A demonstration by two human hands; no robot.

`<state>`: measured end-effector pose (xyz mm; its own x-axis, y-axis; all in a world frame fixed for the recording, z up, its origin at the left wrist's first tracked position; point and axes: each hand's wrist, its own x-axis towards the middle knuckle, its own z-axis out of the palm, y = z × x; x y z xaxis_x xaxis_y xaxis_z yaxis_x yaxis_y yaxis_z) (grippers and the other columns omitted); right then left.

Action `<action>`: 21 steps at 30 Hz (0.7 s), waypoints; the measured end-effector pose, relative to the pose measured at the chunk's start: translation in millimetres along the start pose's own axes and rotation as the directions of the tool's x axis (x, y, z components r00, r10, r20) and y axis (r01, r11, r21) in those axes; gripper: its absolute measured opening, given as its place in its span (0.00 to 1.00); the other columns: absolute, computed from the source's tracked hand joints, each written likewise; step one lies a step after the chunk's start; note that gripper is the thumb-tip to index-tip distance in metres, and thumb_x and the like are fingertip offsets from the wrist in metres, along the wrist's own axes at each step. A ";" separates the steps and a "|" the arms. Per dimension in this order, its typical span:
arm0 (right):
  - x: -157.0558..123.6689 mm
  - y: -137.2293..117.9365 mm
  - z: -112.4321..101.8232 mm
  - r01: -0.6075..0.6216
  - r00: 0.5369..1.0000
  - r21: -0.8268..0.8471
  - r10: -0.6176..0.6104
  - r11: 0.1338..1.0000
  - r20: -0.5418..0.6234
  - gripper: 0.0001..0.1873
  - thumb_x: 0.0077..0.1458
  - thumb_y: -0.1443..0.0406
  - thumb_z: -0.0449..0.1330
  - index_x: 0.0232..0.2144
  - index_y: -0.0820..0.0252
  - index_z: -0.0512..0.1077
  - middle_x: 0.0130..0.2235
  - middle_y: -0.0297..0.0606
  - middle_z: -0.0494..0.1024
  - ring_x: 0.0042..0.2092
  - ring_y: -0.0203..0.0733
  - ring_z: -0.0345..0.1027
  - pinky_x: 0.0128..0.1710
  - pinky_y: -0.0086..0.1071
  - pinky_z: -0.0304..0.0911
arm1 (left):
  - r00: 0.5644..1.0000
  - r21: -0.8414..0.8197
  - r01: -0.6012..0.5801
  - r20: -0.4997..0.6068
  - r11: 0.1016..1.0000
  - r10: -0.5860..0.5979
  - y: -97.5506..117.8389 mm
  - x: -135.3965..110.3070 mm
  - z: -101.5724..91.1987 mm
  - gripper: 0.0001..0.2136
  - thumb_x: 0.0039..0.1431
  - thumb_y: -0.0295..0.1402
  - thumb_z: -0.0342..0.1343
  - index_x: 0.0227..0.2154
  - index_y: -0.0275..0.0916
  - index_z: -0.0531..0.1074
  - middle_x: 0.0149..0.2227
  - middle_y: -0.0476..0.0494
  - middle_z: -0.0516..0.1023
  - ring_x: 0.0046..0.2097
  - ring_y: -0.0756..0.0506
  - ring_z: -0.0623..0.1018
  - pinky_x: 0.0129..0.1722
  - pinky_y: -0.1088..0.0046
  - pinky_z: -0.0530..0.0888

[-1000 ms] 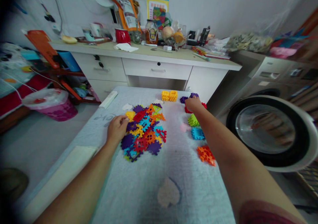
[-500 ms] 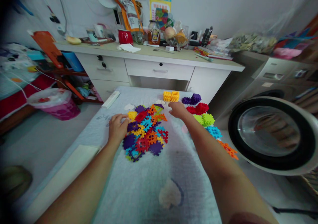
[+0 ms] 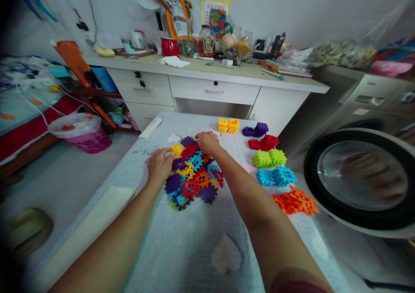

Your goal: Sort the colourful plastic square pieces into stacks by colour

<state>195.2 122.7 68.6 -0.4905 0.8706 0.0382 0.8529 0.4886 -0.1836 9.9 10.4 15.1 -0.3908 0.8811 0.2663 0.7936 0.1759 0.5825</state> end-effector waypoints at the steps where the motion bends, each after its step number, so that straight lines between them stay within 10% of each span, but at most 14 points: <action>1: 5.2 -6.7 0.8 -0.023 1.000 -0.010 0.023 1.000 0.011 0.21 0.64 0.62 0.51 0.56 0.52 0.73 0.58 0.39 0.76 0.59 0.52 0.65 0.58 0.44 0.58 | 1.000 0.017 -0.010 0.014 1.000 0.009 0.4 -0.6 -0.5 0.15 0.64 0.36 0.49 0.49 0.43 0.76 0.53 0.39 0.78 0.61 0.36 0.70 0.62 0.53 0.63; 12: 31.6 -28.8 10.7 -0.217 0.976 0.105 0.219 0.970 -0.010 0.22 0.54 0.64 0.62 0.53 0.51 0.72 0.50 0.38 0.80 0.53 0.51 0.70 0.52 0.42 0.62 | 0.996 0.041 -0.074 0.056 0.996 0.072 0.2 -2.2 -1.2 0.14 0.64 0.37 0.49 0.47 0.44 0.76 0.52 0.42 0.79 0.57 0.37 0.72 0.60 0.54 0.62; 21: 2.0 37.2 -8.2 -0.134 0.928 0.645 0.324 0.752 -0.185 0.04 0.53 0.65 0.59 0.31 0.60 0.71 0.28 0.31 0.73 0.32 0.37 0.68 0.31 0.28 0.63 | 0.995 0.007 -0.093 0.027 0.996 0.092 -3.1 -1.6 2.0 0.13 0.63 0.38 0.50 0.45 0.45 0.76 0.50 0.43 0.80 0.55 0.38 0.74 0.58 0.56 0.63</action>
<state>227.4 143.1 69.9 -0.1453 0.9767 0.1577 0.5922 0.2135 -0.7770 9.0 9.3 11.4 -0.3032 0.9050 0.2985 0.8297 0.0966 0.5498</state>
